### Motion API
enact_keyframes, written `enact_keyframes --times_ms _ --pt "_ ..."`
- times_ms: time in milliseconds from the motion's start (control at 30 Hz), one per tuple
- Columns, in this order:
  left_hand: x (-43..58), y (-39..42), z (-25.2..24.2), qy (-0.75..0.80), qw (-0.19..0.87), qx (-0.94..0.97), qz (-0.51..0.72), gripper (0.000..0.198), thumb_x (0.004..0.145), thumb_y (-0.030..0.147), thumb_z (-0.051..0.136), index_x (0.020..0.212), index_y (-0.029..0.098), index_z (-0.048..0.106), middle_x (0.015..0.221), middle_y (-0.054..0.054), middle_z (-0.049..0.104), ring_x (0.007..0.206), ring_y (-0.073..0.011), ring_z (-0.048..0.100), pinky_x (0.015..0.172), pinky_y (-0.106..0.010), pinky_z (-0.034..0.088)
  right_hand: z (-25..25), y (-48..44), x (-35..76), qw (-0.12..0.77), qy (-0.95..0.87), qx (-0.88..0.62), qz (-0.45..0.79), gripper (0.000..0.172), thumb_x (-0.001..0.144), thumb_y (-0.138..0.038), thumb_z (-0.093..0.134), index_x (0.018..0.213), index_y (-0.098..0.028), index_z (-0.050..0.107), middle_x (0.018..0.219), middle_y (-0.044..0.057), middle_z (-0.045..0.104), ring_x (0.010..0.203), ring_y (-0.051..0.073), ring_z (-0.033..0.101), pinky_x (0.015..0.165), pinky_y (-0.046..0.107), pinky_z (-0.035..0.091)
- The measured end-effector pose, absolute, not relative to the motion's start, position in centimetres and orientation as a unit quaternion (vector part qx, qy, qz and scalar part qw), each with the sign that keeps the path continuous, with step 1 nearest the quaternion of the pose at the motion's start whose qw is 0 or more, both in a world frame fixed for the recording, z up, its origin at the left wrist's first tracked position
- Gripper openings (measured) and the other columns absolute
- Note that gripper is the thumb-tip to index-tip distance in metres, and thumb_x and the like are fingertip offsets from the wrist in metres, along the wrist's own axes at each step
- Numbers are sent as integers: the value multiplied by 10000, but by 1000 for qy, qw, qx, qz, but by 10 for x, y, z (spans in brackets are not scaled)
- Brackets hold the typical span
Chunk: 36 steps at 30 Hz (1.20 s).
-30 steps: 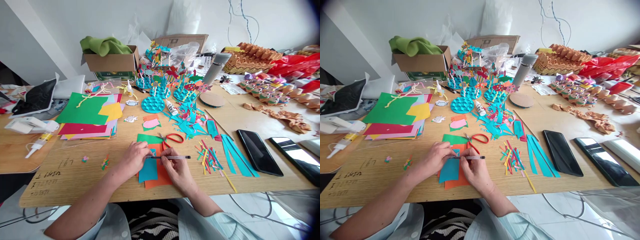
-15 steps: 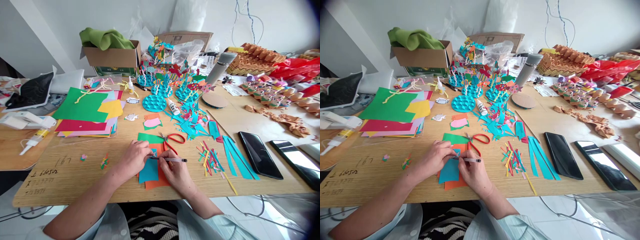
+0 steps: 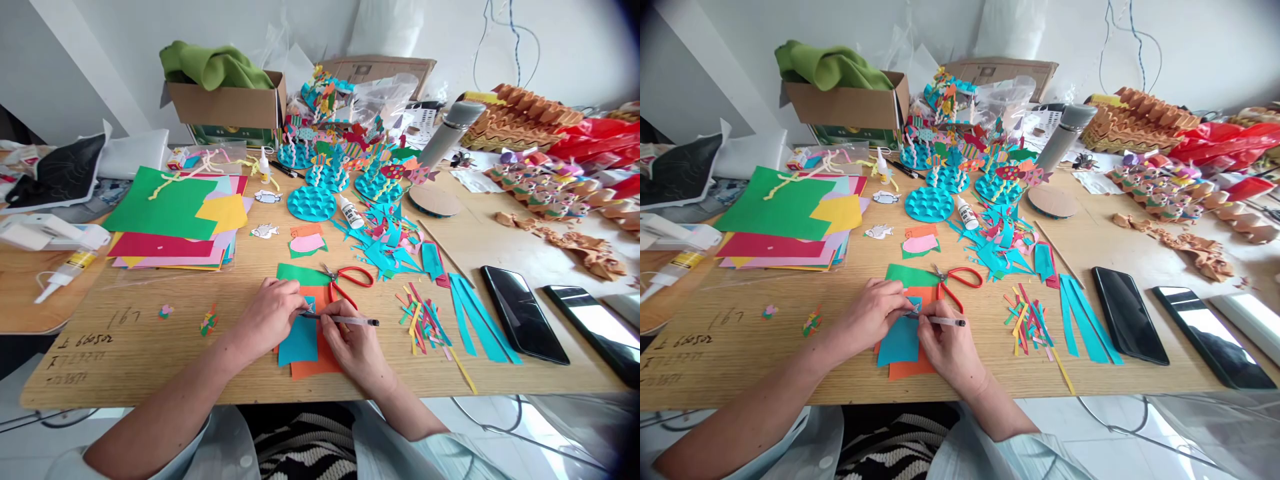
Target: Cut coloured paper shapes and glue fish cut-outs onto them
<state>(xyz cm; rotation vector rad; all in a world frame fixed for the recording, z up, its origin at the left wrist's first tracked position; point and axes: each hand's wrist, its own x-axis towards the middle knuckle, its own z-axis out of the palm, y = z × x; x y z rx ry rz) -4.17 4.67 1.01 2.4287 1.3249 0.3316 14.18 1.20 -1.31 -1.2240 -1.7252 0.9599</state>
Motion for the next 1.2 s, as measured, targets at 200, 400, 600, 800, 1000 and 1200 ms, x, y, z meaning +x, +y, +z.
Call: enact_keyframes --times_ms 200,400,600,800,1000,1200 --pt "-41 46 11 468 181 856 124 199 910 193 532 885 247 722 810 -12 620 829 -159 582 798 -317 374 -11 12 142 389 -686 -488 375 116 901 -225 478 799 -204 529 661 -1 549 561 127 529 464 225 416" --pt "-41 46 11 469 181 856 124 208 911 179 524 884 243 721 807 -14 617 826 -151 579 817 -314 377 -10 12 141 393 -682 -489 375 133 905 -238 473 789 -204 530 671 7 552 581 131 539 474 218 430" --pt "-41 46 12 471 176 856 116 224 916 181 515 906 252 728 816 -15 619 805 -153 569 790 -319 374 -8 12 140 387 -681 -515 348 141 904 -257 476 789 -198 531 649 -7 521 530 112 480 442 207 385" --pt "-41 46 12 469 178 856 127 233 927 193 504 903 245 730 799 -12 612 799 -154 568 796 -319 370 -6 12 140 397 -665 -524 355 155 906 -251 458 772 -202 520 629 -13 510 510 109 470 448 212 382" --pt "-40 46 12 468 179 857 125 223 919 178 516 908 243 729 800 -12 617 800 -154 576 792 -324 370 -5 12 139 391 -665 -538 340 149 897 -251 464 778 -196 534 615 -17 518 483 104 450 429 212 359" --pt "-40 45 14 473 181 855 112 233 922 178 509 913 246 731 809 -20 622 816 -161 581 792 -328 375 -5 12 141 382 -675 -547 316 161 903 -250 467 778 -189 548 636 -4 554 510 109 473 440 212 357"
